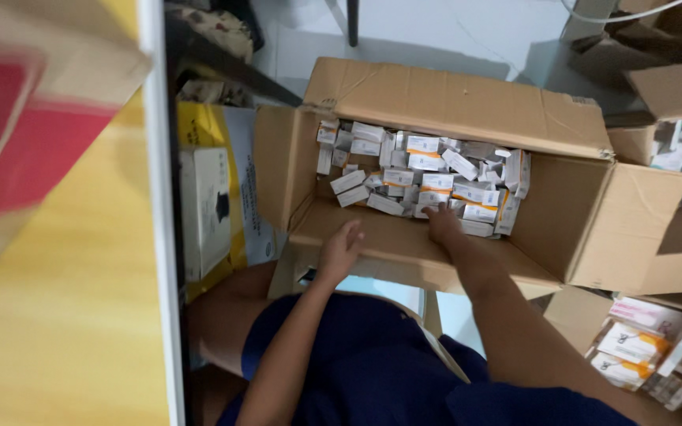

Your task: The person opens small white boxes, removes blister packs of pills, and places them into larger boxes. The person also stacks blister packs on the table and organizes them into boxes.

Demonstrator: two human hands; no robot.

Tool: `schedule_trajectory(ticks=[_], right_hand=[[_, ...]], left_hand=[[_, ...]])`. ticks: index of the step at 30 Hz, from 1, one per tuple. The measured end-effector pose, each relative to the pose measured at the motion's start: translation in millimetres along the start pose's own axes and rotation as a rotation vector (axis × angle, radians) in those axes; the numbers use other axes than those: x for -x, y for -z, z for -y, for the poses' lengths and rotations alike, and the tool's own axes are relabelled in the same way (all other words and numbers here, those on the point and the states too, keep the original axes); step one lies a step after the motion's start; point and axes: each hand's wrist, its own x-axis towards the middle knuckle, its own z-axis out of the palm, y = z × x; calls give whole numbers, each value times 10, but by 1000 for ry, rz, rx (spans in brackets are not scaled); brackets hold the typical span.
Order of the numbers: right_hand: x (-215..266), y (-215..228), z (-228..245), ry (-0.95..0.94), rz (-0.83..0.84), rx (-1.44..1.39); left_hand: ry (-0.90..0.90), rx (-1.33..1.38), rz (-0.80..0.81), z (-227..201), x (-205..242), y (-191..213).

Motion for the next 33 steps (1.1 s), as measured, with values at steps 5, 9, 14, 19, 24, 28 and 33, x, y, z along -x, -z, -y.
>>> schedule_trajectory(ticks=[5, 9, 14, 19, 24, 28, 33], right_hand=[[-361, -182, 71, 90, 81, 172], [-766, -367, 130, 124, 49, 270], [-828, -530, 219, -105, 8, 141], [-708, -201, 351, 95, -296, -41], [-71, 190, 973, 361, -252, -861], [122, 89, 866, 531, 74, -1269], [-800, -40, 38, 227, -593, -45]], left_hand=[[97, -7, 18, 5, -24, 134], [104, -65, 38, -174, -62, 155], [159, -227, 113, -405, -59, 169], [20, -295, 121, -460, -136, 186], [-337, -430, -184, -629, -319, 31], [-178, -197, -163, -739, -356, -14], [-133, -207, -192, -761, -315, 164]])
